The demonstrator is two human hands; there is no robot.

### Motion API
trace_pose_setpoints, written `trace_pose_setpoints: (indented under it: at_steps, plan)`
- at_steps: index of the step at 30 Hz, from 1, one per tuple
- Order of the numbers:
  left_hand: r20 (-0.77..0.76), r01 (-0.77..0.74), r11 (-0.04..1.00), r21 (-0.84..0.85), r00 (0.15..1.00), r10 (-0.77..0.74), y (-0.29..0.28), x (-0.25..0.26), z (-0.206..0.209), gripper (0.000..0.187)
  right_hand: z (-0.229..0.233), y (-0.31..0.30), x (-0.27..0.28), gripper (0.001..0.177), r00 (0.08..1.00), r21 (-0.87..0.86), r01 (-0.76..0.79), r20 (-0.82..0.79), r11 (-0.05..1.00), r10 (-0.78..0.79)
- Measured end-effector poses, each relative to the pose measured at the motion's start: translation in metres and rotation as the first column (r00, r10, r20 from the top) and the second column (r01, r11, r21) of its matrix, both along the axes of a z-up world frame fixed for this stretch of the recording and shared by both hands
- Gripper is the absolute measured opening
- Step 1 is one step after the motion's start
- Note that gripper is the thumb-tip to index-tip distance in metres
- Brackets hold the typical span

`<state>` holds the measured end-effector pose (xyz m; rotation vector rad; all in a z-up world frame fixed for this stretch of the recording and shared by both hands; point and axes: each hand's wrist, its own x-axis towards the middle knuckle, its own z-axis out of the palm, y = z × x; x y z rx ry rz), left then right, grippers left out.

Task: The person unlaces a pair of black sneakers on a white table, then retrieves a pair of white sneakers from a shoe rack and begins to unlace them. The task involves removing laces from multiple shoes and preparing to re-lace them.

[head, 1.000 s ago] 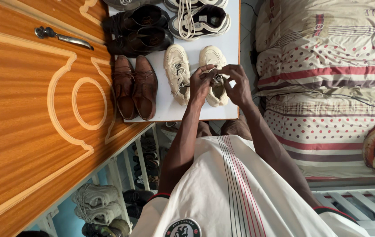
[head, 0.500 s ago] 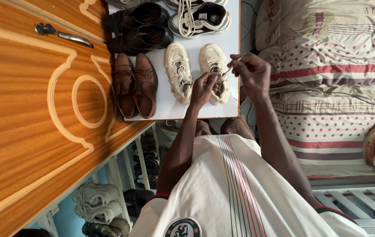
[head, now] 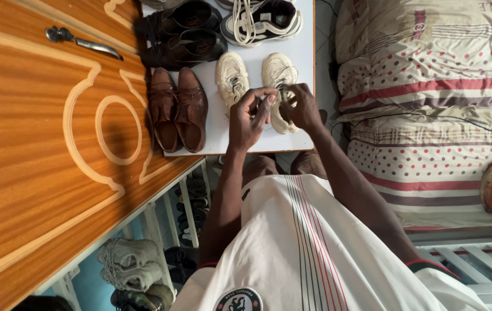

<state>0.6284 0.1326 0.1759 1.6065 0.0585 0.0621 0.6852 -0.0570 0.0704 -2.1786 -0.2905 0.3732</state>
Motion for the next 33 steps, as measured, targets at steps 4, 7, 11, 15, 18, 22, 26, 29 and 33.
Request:
trace_pose_setpoints:
  at_steps: [4,7,11,15,18,22,26,29,33]
  plan:
    - [-0.04,0.008,1.0,-0.028,0.999,-0.009,0.009,-0.002,0.014,0.024,-0.019,0.0,-0.027,0.022,0.995,-0.016,-0.096,0.04,0.995,0.096]
    - [-0.068,-0.063,0.993,-0.1,0.996,0.056,0.004,-0.006,0.014,0.025,-0.021,-0.007,-0.037,0.043,0.998,-0.142,0.02,-0.062,0.99,-0.03]
    - [-0.112,-0.167,0.958,-0.233,0.983,0.144,-0.002,-0.015,0.015,0.024,-0.029,-0.002,-0.019,0.039,0.94,-0.214,0.311,-0.076,0.926,-0.333]
    - [-0.126,-0.179,0.956,-0.232,0.98,0.153,-0.009,-0.018,0.016,0.023,-0.048,0.01,-0.001,0.047,0.885,-0.323,0.409,-0.09,0.854,-0.457]
    - [-0.13,-0.195,0.955,-0.223,0.977,0.169,-0.008,-0.02,0.016,0.023,-0.058,0.016,0.003,0.029,0.871,-0.061,0.473,-0.117,0.879,-0.477]
    - [-0.101,-0.227,0.948,-0.223,0.973,0.21,0.002,-0.023,0.013,0.023,-0.045,0.004,-0.001,0.019,0.79,0.438,0.601,-0.452,0.668,-0.415]
    - [-0.149,-0.266,0.935,-0.236,0.96,0.236,0.009,-0.026,0.006,0.023,-0.003,-0.024,-0.017,0.02,0.853,0.581,0.52,-0.384,0.626,-0.353]
    - [-0.166,-0.241,0.941,-0.237,0.965,0.205,0.012,-0.025,0.006,0.024,0.034,-0.03,-0.037,0.025,0.911,0.454,0.412,-0.23,0.79,-0.343]
    - [-0.251,0.123,0.951,-0.283,0.948,-0.197,0.012,-0.026,0.008,0.028,0.062,-0.029,-0.071,0.01,0.982,0.146,-0.167,-0.066,0.975,0.178]
